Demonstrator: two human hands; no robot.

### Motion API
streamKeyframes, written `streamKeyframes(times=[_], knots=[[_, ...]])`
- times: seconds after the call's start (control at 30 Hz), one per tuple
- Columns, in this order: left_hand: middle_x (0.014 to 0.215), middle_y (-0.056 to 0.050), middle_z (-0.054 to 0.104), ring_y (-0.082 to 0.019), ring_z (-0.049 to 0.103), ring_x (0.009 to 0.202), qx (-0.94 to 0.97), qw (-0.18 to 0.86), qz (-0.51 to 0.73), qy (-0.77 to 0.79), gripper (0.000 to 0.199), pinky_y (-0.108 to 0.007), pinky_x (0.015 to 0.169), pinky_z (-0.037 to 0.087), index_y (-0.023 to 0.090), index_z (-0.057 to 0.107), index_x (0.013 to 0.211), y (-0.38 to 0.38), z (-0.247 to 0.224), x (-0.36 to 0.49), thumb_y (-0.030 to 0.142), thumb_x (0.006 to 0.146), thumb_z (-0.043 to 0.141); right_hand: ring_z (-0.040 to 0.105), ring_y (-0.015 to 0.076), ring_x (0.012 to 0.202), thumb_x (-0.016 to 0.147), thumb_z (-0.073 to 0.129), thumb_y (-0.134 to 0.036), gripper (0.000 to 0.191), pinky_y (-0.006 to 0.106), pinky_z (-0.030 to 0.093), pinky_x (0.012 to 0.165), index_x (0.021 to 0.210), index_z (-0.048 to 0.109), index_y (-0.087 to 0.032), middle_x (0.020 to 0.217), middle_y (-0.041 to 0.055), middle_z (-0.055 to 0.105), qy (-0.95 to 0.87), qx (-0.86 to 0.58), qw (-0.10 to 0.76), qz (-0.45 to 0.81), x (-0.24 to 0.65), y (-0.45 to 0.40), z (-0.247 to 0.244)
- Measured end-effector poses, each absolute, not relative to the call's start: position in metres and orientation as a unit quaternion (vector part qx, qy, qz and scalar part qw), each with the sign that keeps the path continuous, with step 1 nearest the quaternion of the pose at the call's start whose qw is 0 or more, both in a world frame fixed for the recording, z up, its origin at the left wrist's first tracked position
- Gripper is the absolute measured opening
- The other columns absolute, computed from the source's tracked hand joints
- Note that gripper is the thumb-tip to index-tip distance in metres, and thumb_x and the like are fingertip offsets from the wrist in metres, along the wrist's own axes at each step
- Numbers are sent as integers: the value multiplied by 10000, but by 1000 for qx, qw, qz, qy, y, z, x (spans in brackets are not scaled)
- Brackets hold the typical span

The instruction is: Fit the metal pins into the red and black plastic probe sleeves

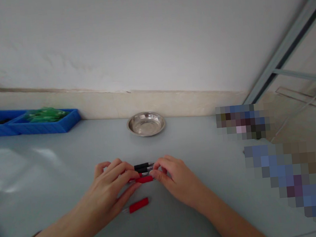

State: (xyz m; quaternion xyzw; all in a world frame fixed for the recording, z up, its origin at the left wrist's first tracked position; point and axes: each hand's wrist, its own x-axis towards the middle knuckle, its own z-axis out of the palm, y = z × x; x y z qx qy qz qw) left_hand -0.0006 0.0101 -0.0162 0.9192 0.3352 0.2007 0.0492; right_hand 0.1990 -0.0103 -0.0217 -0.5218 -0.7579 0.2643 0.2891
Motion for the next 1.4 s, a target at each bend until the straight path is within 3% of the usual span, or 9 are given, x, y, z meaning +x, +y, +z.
streamKeyframes(times=[0.2,0.47,0.7,1.03,1.23,1.4], knots=[[812,-15,590,-175,475,767,913,59,244,320,160,-338,728,254,194,593,850,7,-16,0,239,877,442,486,85,637,882,417,-286,255,185,344,592,708,556,-161,669,-19,549,-754,-504,298,299,194,-12,-23],[791,-19,592,-181,480,762,905,49,262,331,173,-336,729,252,190,600,838,5,-16,-1,245,877,441,418,77,554,879,402,-369,359,196,278,525,601,483,-156,567,-30,468,-734,-517,279,341,195,-11,-23],[823,-21,593,-187,486,774,907,50,254,332,144,-346,748,249,198,596,871,7,-17,-1,298,851,496,403,75,546,874,402,-392,370,200,267,521,593,462,-160,558,-34,469,-713,-518,308,358,195,-12,-23],[750,-17,587,-167,500,721,907,46,254,331,216,-338,741,251,173,605,797,6,-18,-1,275,881,434,417,83,537,876,364,-438,434,210,289,539,572,492,-156,531,-29,457,-700,-531,300,373,196,-13,-24],[714,-11,583,-157,492,685,911,57,240,329,256,-334,730,244,173,600,748,5,-15,0,267,890,409,335,73,498,881,365,-398,401,218,225,493,549,318,-178,503,-46,358,-715,-536,298,334,193,-13,-24],[718,-20,583,-163,494,692,910,61,227,342,281,-338,722,245,170,603,745,5,-15,1,282,894,393,389,79,560,895,358,-340,264,203,274,532,692,412,-180,590,-43,427,-724,-517,301,343,192,-15,-22]])
